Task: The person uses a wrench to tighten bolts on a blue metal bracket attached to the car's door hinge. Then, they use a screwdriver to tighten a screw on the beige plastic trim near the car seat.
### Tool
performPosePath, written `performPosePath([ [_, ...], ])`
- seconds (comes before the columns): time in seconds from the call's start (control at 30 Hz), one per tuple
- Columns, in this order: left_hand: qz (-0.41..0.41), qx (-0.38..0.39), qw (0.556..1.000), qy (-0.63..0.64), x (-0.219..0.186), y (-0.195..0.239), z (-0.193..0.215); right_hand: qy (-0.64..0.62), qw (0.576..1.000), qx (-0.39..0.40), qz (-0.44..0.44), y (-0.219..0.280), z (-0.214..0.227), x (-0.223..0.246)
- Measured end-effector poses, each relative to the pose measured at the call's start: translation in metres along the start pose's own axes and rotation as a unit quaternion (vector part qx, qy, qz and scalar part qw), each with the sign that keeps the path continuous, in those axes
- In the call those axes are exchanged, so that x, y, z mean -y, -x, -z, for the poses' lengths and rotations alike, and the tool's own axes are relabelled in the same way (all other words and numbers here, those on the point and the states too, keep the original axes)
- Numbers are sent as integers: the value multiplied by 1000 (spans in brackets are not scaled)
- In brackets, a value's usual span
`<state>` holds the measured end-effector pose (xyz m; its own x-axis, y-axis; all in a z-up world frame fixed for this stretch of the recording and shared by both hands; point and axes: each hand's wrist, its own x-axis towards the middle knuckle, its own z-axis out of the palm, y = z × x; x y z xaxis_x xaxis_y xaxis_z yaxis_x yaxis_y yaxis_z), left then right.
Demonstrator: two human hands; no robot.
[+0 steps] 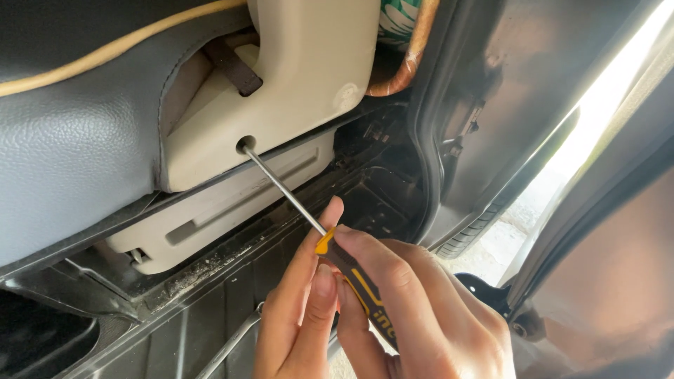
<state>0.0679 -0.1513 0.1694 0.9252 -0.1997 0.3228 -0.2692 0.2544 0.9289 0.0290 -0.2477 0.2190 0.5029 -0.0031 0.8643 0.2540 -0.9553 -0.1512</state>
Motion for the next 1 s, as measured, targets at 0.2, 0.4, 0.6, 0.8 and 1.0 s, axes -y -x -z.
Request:
performPosePath([
  [0.2, -12, 12, 1000, 20, -4, 3, 0, 12, 998, 3, 57, -7, 5, 2],
  [0.4, -15, 15, 999, -25, -8, 3, 1, -11, 999, 35, 14, -15, 14, 9],
  [0.6, 35, -26, 997, -59, 3, 1, 7, -84, 946, 157, -272, -3, 14, 5],
  [0.8, -6, -30, 995, -93, -5, 2, 6, -11, 997, 79, 11, -18, 23, 7],
  [1.0, 5, -41, 995, -86, -2, 2, 15, 32, 997, 40, 59, -21, 22, 13],
])
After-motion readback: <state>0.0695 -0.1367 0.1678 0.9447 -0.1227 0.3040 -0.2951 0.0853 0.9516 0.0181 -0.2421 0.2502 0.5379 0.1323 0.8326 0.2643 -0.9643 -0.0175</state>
